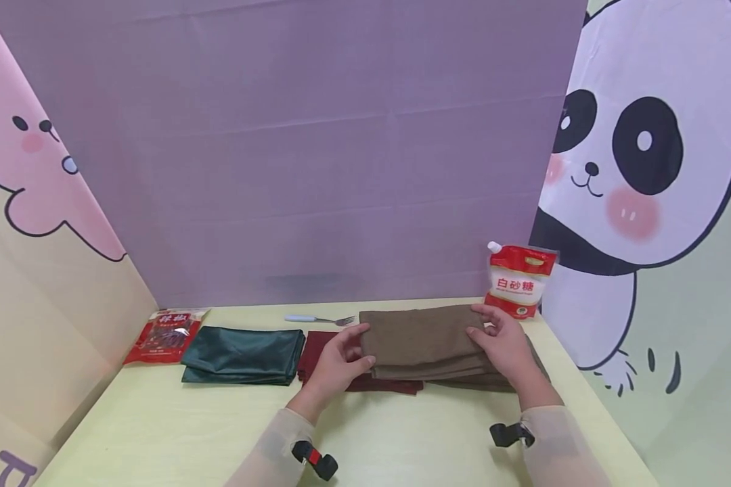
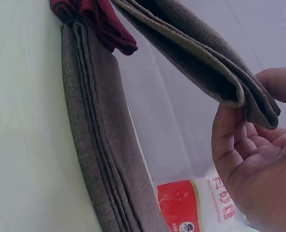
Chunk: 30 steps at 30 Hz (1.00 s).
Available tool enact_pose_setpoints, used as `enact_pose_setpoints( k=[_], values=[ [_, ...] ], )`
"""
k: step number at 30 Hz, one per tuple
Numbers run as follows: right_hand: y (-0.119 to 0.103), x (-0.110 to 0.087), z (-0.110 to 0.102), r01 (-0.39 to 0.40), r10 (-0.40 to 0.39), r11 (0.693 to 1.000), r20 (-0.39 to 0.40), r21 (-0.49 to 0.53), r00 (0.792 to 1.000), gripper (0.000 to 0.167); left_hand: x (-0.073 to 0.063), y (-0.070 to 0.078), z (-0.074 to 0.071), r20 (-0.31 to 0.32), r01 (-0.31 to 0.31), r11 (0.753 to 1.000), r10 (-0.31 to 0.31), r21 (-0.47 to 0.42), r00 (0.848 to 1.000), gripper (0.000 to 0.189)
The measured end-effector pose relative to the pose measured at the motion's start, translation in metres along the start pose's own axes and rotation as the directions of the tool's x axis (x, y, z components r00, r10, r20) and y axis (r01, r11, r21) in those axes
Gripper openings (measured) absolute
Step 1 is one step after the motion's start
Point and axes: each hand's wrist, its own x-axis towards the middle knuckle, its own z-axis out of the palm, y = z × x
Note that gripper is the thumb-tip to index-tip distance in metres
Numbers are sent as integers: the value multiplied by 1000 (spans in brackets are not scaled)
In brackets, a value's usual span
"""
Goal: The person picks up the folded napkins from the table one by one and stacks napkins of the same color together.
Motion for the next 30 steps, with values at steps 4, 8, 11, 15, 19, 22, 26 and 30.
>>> enact_pose_setpoints(
  k=[4, 8, 11, 15, 19, 22, 26, 30],
  values=[
    [1, 0, -3, -12, 12, 1000, -8, -5, 1000, 57, 1, -1, 5, 13, 1, 1000, -1, 13, 1000, 65],
    [5, 1, -8, -14, 14, 1000, -12, -19, 1000, 57, 3, -3, 14, -6, -6, 1000, 6, 22, 1000, 65],
    [8, 2, -12, -23, 22, 999, -26, -35, 999, 57, 4, -5, 23, -30, -20, 1000, 20, -1, 999, 62],
    [11, 1, -18, -69, 67, 997, -53, -37, 996, 57, 7, -9, 37, -87, -48, 998, 44, -48, 995, 54],
    [13, 0, -22, -91, 89, 995, -62, -29, 994, 57, 8, -13, 47, -136, -52, 995, 40, -83, 990, 47],
    [16, -1, -24, -91, 89, 995, -62, -34, 994, 56, 7, -15, 52, -118, -23, 995, 12, -95, 993, 49],
    [21, -1, -26, -108, 106, 994, -60, -27, 993, 56, 5, -14, 58, -49, 20, 998, -23, -55, 999, 57],
    [25, 0, -28, -138, 137, 990, -48, -13, 989, 58, 3, -11, 64, 7, 43, 999, -43, -29, 999, 66]
  ],
)
